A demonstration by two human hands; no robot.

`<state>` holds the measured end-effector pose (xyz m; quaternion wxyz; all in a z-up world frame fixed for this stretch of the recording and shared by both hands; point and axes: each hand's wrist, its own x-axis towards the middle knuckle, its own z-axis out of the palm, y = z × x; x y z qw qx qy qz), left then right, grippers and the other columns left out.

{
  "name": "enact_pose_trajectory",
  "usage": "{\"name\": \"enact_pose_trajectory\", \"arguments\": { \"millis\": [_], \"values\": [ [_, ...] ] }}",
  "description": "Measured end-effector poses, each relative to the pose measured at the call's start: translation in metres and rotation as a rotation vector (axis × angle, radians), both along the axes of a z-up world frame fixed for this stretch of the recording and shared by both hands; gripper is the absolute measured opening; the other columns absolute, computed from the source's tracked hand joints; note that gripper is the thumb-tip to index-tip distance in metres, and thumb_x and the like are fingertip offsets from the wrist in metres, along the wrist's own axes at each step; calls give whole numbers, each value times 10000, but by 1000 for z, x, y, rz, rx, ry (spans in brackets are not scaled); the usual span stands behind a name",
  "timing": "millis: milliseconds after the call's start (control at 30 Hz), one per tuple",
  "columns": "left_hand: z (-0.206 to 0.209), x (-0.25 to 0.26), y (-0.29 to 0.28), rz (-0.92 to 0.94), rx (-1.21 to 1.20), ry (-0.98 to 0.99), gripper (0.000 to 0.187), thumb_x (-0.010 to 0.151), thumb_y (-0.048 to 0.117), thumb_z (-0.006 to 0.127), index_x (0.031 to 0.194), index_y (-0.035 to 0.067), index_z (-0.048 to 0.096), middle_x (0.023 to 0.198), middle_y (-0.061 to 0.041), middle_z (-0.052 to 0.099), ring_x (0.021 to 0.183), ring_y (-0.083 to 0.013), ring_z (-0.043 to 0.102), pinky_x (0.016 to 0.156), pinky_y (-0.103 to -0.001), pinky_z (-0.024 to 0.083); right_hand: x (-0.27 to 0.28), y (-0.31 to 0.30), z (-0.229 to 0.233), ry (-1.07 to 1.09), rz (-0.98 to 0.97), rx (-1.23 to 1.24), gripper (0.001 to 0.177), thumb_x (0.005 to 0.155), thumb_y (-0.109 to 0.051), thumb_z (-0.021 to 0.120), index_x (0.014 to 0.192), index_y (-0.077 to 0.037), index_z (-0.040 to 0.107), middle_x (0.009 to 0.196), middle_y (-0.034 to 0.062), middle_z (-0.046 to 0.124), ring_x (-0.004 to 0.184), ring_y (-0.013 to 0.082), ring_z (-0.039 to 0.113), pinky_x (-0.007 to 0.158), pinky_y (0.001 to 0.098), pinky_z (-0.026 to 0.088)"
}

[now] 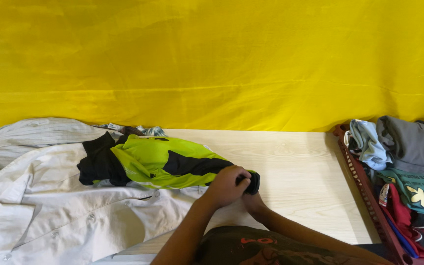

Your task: The person folds several garments on a light-colored table, including a teal t-shirt, a gray hoodie, and a black and neon green jersey. Each item is smoothed, folded into a compact rectangle, and placed into a red plastic basket on the right.

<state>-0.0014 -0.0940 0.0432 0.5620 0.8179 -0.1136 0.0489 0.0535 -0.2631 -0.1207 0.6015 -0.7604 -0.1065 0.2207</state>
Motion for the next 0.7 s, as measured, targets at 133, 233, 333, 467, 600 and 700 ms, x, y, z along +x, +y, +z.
{"name": "enact_pose_trajectory", "arguments": {
  "millis": [133, 233, 333, 467, 600, 700],
  "values": [
    [-2, -4, 23, 424, 31, -98, 167, 843, 129, 723, 988, 47, 723, 955, -138, 750, 870, -274, 706, 796, -390, 557, 7, 5, 24, 308, -246, -22, 395, 1103, -397, 530, 1225, -28, 602, 1031, 118, 596, 942, 240, 541, 786, 377, 437],
    [0, -17, 46, 815, 111, -145, 308, 801, 100, 716, 1089, 14, 649, 1081, -194, 652, 1005, -348, 626, 903, -452, 502, 16, 5, 37, 314, -418, 43, 335, 1043, -388, 558, 1232, -120, 627, 1180, 29, 688, 1050, 157, 612, 881, 297, 473],
    [1, -36, 65, 1198, 34, 37, 592, 748, 58, 703, 1283, -53, 475, 1297, -311, 414, 1172, -452, 469, 1000, -502, 424, 30, -8, 44, 265, -557, 240, 331, 1016, -337, 546, 1241, -111, 634, 1156, 50, 692, 1001, 201, 620, 812, 354, 513],
    [-1, -54, 77, 1437, 83, 79, 659, 766, 68, 720, 1317, -89, 395, 1282, -294, 391, 1219, -466, 422, 1039, -540, 383, 53, -51, 49, 374, -955, 268, 318, 1019, -285, 547, 1286, -114, 569, 1142, 49, 632, 971, 225, 595, 745, 458, 481],
    [-9, -58, 76, 1467, -65, 71, 699, 782, 66, 715, 1345, -126, 347, 1296, -307, 378, 1226, -471, 419, 1055, -542, 384, 70, -114, 55, 311, -1256, 170, 348, 966, -225, 615, 1277, -83, 553, 1150, 88, 630, 1006, 256, 602, 798, 479, 480],
    [-11, -57, 73, 1476, -119, 61, 744, 756, 60, 709, 1359, -139, 320, 1295, -311, 373, 1212, -474, 436, 1056, -531, 403, 74, -151, 64, 194, -1472, -53, 385, 927, -180, 666, 1270, -60, 540, 1157, 116, 629, 1032, 280, 606, 837, 494, 478]
  ]
}}
